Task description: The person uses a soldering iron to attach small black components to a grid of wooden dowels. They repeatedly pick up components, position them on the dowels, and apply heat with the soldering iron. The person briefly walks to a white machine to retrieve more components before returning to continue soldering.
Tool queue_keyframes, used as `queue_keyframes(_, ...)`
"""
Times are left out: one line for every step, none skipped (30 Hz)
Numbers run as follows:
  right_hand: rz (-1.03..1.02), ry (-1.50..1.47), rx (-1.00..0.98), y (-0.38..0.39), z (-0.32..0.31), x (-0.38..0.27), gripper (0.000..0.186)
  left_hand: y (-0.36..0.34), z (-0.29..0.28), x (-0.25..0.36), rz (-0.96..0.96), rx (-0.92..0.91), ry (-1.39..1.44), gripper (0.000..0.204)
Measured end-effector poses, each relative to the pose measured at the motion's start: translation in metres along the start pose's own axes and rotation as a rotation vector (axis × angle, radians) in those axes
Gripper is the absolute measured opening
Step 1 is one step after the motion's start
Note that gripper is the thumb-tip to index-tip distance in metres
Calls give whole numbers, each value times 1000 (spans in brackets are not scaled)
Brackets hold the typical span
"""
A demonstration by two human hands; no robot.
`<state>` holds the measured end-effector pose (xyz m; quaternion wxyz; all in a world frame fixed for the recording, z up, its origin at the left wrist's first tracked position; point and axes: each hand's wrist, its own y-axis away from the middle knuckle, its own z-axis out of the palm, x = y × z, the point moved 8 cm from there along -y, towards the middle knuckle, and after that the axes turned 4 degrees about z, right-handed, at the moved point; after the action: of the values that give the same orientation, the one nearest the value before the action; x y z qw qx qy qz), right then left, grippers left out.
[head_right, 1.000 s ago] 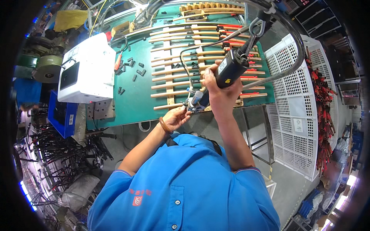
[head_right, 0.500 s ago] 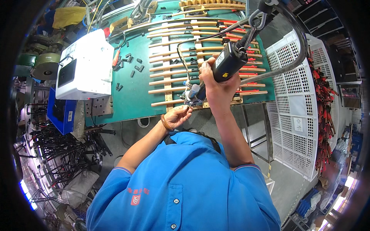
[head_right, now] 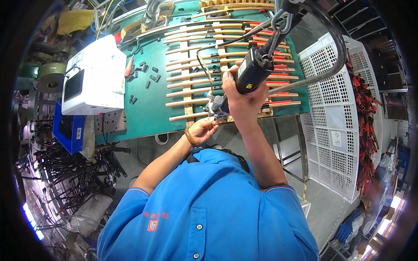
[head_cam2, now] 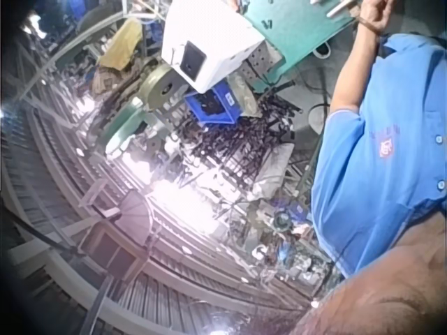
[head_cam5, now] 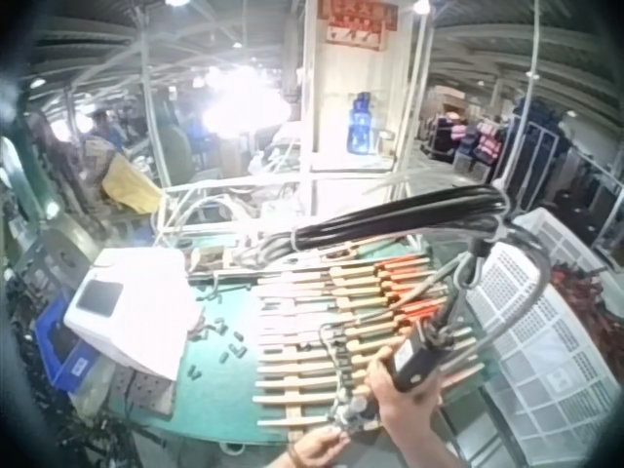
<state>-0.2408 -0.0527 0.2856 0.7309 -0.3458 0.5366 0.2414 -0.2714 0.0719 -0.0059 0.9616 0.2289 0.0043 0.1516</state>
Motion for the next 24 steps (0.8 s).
queue_keyframes(-12, 11, 2, 0, 0, -1, 29, -1, 2, 0, 8, -2, -10, 11)
queue_keyframes(-24, 21, 4, 1, 0, -2, 29, -1, 4, 1, 16, -4, -20, 11)
queue_keyframes(-10, 17, -2, 1, 0, -2, 28, 0, 8, -3, -20, -37, 9, 11)
queue_keyframes(5, 13, -7, 1, 0, -2, 28, 3, 15, -5, -56, -68, 37, 11)
queue_keyframes(20, 8, -13, 1, 0, -2, 28, 6, 20, -8, -92, -99, 65, 11)
queue_keyframes(15, -18, -11, 1, 0, -2, 28, 6, 21, -9, -94, -145, 90, 11)
queue_keyframes(10, -46, -9, 1, 1, -3, 28, 6, 23, -9, -93, -191, 113, 12)
queue_keyframes(5, -74, -8, 0, 2, -2, 28, 7, 24, -9, -93, -238, 136, 13)
queue_keyframes(4, -103, 16, -2, 2, 0, 29, 6, 22, -11, -107, -239, 147, 13)
queue_keyframes(2, -129, 42, -4, 1, 2, 30, 7, 25, -11, -124, -243, 158, 13)
queue_keyframes(0, -155, 68, -6, 0, 4, 31, 8, 28, -12, -141, -246, 168, 14)
queue_keyframes(4, -111, 59, -8, 0, 6, 31, 6, 27, -12, -126, -239, 171, 14)
queue_keyframes(8, -71, 49, -9, 0, 7, 31, 3, 23, -11, -108, -231, 172, 15)
queue_keyframes(12, -31, 38, -11, 0, 8, 32, 0, 19, -10, -89, -223, 173, 16)
queue_keyframes(19, -42, 41, -14, 0, 9, 34, -3, 10, -8, -67, -157, 167, 24)
queue_keyframes(9, -61, 36, -17, 0, 10, 34, -2, 12, -9, -105, -165, 167, 29)
queue_keyframes(0, -80, 29, -20, -1, 12, 34, 1, 14, -9, -141, -173, 167, 33)
queue_keyframes(-10, -99, 21, -22, -1, 12, 35, 4, 16, -10, -176, -182, 168, 38)
queue_keyframes(9, -97, 45, -24, -2, 11, 33, 7, 12, -12, -186, -131, 155, 44)
queue_keyframes(5, -76, 37, -25, -2, 10, 32, 11, 8, -14, -194, -130, 114, 42)
queue_keyframes(0, -56, 27, -27, -2, 10, 31, 15, 4, -16, -201, -130, 73, 41)
queue_keyframes(-4, -40, 17, -30, -2, 9, 30, 21, -1, -17, -204, -127, 30, 39)
queue_keyframes(-13, 20, 2, -33, -4, 11, 28, 29, -11, -16, -174, -65, -27, 38)
queue_keyframes(-25, 0, 8, -38, -3, 12, 26, 36, -26, -14, -127, 2, -99, 35)
